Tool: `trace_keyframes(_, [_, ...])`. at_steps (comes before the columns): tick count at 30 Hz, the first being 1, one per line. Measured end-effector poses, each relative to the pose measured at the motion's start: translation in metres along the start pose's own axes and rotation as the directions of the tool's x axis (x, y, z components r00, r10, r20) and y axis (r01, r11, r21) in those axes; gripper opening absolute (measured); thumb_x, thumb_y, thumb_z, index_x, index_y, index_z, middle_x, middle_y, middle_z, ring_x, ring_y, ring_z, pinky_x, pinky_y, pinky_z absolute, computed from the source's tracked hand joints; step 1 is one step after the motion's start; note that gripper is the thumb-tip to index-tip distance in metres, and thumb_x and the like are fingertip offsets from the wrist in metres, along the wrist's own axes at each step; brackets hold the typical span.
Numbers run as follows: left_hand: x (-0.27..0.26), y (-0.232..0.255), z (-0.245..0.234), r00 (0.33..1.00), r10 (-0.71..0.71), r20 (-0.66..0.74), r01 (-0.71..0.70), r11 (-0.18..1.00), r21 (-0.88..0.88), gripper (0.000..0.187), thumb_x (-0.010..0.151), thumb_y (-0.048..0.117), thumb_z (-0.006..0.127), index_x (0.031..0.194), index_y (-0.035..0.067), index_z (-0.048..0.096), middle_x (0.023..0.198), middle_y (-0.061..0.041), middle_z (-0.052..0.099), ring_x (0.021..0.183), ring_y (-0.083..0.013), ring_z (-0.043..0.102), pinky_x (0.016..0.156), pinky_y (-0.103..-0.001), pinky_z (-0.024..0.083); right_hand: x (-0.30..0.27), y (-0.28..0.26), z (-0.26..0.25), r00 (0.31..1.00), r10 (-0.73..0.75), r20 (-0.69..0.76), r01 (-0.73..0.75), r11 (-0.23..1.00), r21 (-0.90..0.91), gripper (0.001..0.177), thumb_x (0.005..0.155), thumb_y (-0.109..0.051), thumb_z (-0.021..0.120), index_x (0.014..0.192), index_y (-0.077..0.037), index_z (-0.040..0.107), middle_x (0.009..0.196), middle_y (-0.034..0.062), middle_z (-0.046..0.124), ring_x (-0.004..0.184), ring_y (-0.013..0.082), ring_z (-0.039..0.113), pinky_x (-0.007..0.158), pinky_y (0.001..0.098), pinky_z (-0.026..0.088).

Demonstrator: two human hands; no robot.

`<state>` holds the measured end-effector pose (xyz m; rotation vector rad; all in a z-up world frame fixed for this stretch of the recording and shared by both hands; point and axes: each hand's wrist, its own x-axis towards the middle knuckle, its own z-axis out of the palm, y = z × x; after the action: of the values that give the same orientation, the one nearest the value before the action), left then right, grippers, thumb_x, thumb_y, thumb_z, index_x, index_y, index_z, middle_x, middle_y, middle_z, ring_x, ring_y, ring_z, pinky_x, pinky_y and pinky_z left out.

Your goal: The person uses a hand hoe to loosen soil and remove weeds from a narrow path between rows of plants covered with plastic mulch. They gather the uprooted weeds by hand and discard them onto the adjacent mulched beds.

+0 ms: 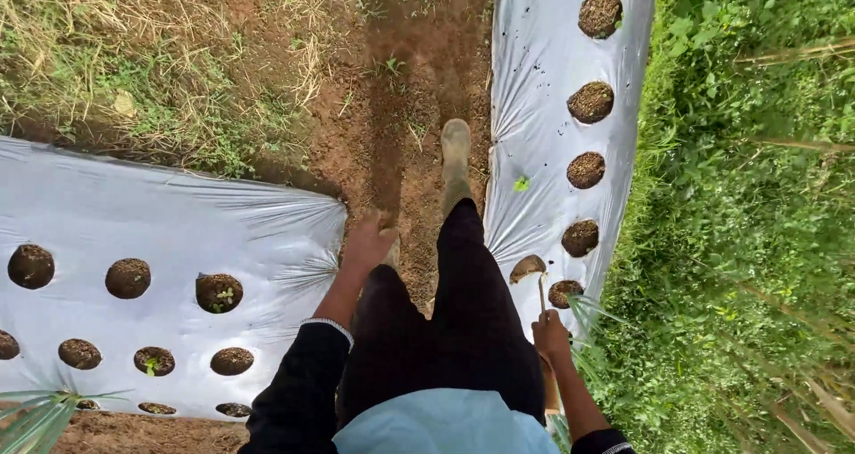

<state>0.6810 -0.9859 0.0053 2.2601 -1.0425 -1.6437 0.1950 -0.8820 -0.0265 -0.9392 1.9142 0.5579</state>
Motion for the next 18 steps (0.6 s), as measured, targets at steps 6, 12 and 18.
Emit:
trace_keyframes(6, [0.124, -0.008, 0.080, 0.996, 0.086, 0.016, -0.087, 0.952, 0.292, 0.039, 0.089, 0.030, 0.066, 0.117, 0.004, 0.061, 0.107, -0.021, 0.066, 0.103, -0.0400, 0.068, 0.091, -0.053, 0.056, 0.157, -0.091, -0.082, 0.995, -0.095, 0.032, 0.099, 0.981, -0.170, 0.055, 0.091, -0.037, 0.059, 0.137, -0.008, 0.053, 0.112, 0.0295, 0.071, 0.109, 0.0487, 0.069, 0.091, 0.0590, 0.055])
trace_keyframes(12, [0.232, 0.060, 0.088, 0.977, 0.180, 0.119, -0.215, 0.822, 0.528, 0.056, 0.082, 0.034, 0.069, 0.131, 0.009, 0.060, 0.122, -0.017, 0.062, 0.118, -0.0363, 0.061, 0.102, -0.050, 0.046, 0.217, -0.289, -0.141, 0.994, -0.104, -0.013, 0.105, 0.993, 0.047, 0.047, 0.098, -0.027, 0.053, 0.142, -0.011, 0.050, 0.079, 0.0216, 0.068, 0.067, 0.0339, 0.068, 0.064, 0.0455, 0.053])
trace_keyframes(18, [0.404, -0.021, 0.159, 0.917, 0.292, 0.273, -0.395, 0.555, 0.732, 0.054, 0.089, 0.023, 0.068, 0.141, 0.020, 0.057, 0.144, -0.016, 0.057, 0.143, -0.0395, 0.042, 0.119, -0.059, 0.020, 0.354, -0.386, -0.070, 0.924, -0.374, -0.078, 0.382, 0.901, 0.208, 0.032, 0.102, -0.019, 0.055, 0.131, -0.008, 0.056, 0.074, 0.0148, 0.060, 0.058, 0.0217, 0.059, 0.055, 0.0413, 0.050])
